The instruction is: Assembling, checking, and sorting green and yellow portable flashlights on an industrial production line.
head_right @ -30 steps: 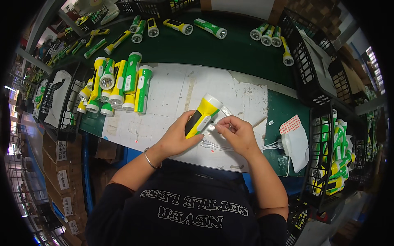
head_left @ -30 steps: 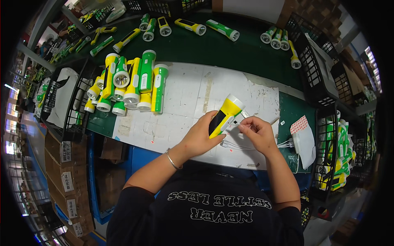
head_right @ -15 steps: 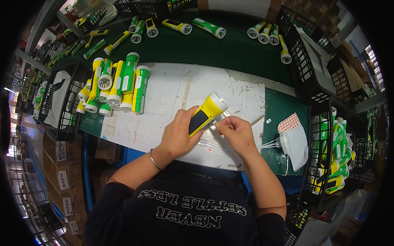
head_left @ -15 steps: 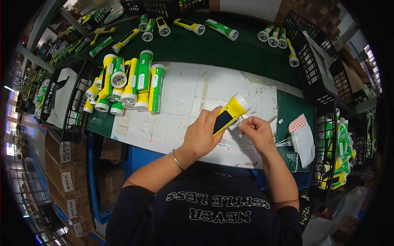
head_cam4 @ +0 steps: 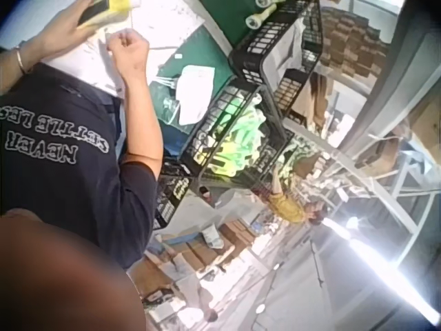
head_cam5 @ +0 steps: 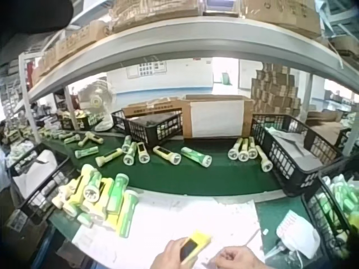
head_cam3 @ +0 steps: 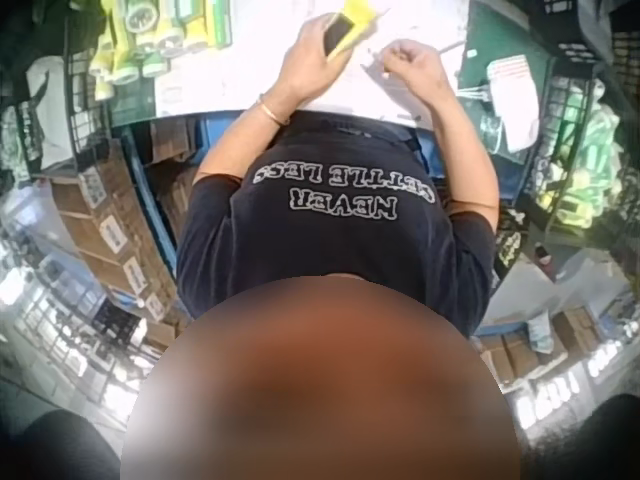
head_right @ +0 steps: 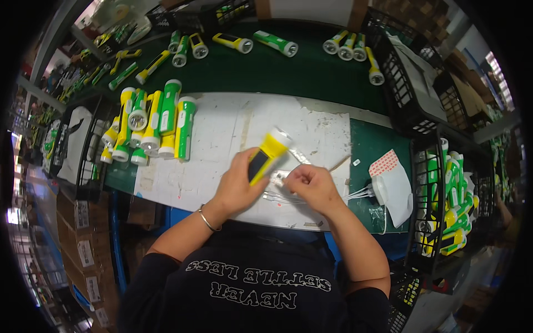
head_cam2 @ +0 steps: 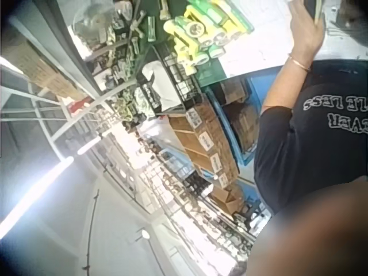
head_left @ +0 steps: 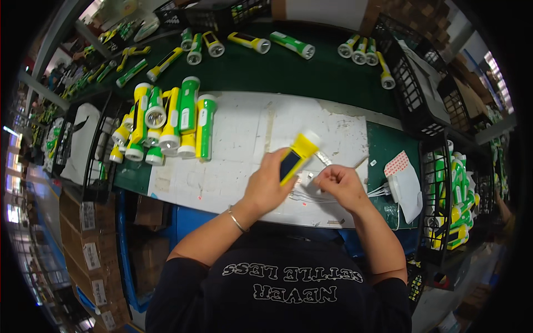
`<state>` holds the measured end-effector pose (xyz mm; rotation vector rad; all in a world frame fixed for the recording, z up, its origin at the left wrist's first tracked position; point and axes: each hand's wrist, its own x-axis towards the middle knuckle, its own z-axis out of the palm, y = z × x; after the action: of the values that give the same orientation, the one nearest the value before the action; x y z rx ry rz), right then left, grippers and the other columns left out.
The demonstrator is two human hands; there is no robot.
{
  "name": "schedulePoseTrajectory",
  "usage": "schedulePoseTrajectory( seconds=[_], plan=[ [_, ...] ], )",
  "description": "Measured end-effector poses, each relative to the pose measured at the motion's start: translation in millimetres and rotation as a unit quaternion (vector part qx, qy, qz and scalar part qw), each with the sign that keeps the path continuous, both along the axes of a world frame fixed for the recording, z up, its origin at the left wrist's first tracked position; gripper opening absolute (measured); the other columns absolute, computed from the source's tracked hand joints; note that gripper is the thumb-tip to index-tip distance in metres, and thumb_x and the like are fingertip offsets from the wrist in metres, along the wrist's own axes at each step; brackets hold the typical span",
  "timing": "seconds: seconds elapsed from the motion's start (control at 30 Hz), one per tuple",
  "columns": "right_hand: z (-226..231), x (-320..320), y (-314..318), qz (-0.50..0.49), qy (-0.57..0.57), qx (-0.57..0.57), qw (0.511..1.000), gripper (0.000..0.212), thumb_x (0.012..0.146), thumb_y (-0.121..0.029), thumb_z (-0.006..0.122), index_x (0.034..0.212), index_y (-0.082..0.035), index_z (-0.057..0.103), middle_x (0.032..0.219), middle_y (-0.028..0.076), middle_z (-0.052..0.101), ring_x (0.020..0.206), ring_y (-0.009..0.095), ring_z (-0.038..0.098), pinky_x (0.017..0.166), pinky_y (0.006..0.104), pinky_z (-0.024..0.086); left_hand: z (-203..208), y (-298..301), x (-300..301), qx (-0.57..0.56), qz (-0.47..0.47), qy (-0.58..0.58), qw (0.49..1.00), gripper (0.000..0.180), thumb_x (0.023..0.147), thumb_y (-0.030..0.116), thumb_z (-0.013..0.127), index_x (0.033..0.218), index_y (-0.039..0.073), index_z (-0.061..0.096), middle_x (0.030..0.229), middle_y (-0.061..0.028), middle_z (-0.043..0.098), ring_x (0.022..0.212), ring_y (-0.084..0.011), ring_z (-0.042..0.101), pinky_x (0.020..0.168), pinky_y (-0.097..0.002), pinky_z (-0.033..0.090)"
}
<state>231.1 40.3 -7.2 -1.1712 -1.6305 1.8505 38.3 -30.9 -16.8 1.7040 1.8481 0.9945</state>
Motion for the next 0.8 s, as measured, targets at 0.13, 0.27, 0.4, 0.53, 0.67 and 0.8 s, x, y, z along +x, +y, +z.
schedulePoseTrajectory(
  seconds=[0.13, 0.27, 0.4, 0.53, 0.67, 0.8],
  plan=[
    [21.1, -3.5, -18.0, 0.051, -0.143, 0.328, 0.932, 0.051, 0.070, -0.039, 0.071, 0.106, -0.005, 0.056, 0.099, 0.014, 0.062, 0.089, 0.031, 0.061, 0.074, 0.0367, 0.049, 4.8, 15.8, -6.9, -0.087, -0.009, -0.471, 0.878, 0.059, 0.080, 0.007, 0.065, 0.128, 0.001, 0.031, 0.115, -0.0101, 0.049, 0.108, -0.0207, 0.049, 0.092, -0.0324, 0.041],
    [24.1, -6.6, -22.7, 0.001, -0.058, 0.301, 0.952, 0.055, 0.070, -0.040, 0.070, 0.109, -0.005, 0.053, 0.089, 0.018, 0.061, 0.081, 0.037, 0.061, 0.070, 0.0390, 0.049, 26.7, 12.1, 27.9, -0.066, -0.157, -0.570, 0.803, 0.065, 0.082, 0.008, 0.061, 0.135, 0.004, 0.025, 0.129, -0.0117, 0.041, 0.120, -0.0216, 0.041, 0.102, -0.0348, 0.031],
    [43.2, 86.5, 14.1, -0.229, -0.101, 0.433, 0.866, 0.038, 0.075, -0.035, 0.070, 0.095, -0.006, 0.056, 0.079, 0.011, 0.060, 0.067, 0.019, 0.057, 0.062, 0.0320, 0.046, 34.2, 13.3, 10.7, -0.055, -0.157, -0.490, 0.855, 0.070, 0.086, 0.031, 0.052, 0.143, 0.011, 0.017, 0.136, -0.0119, 0.032, 0.130, -0.0219, 0.024, 0.105, -0.0377, 0.018],
    [95.9, 250.9, 61.7, -0.383, -0.486, 0.389, 0.682, 0.059, 0.075, -0.053, 0.061, 0.100, 0.001, 0.059, 0.092, 0.022, 0.063, 0.083, 0.036, 0.061, 0.072, 0.0429, 0.046, 25.3, 10.6, -4.1, -0.086, -0.093, -0.508, 0.852, 0.056, 0.086, 0.029, 0.052, 0.136, 0.011, 0.032, 0.126, -0.0047, 0.042, 0.120, -0.0176, 0.036, 0.099, -0.0379, 0.027],
    [70.3, 355.4, 70.4, -0.262, -0.675, 0.201, 0.660, 0.063, 0.070, -0.055, 0.063, 0.097, 0.001, 0.061, 0.092, 0.024, 0.063, 0.089, 0.039, 0.060, 0.077, 0.0447, 0.047, 14.7, 20.5, -2.2, -0.109, -0.135, -0.524, 0.834, 0.047, 0.087, 0.021, 0.052, 0.130, 0.009, 0.038, 0.123, -0.0049, 0.044, 0.116, -0.0163, 0.040, 0.096, -0.0351, 0.033],
    [92.0, 279.5, 97.9, -0.338, -0.640, 0.350, 0.595, 0.056, 0.072, -0.047, 0.066, 0.109, -0.005, 0.059, 0.101, 0.019, 0.063, 0.095, 0.033, 0.060, 0.079, 0.0407, 0.048, 13.6, 28.1, -11.6, -0.121, -0.123, -0.515, 0.840, 0.042, 0.089, 0.019, 0.051, 0.128, 0.009, 0.040, 0.123, -0.0051, 0.045, 0.114, -0.0147, 0.043, 0.094, -0.0323, 0.035]
  ],
)
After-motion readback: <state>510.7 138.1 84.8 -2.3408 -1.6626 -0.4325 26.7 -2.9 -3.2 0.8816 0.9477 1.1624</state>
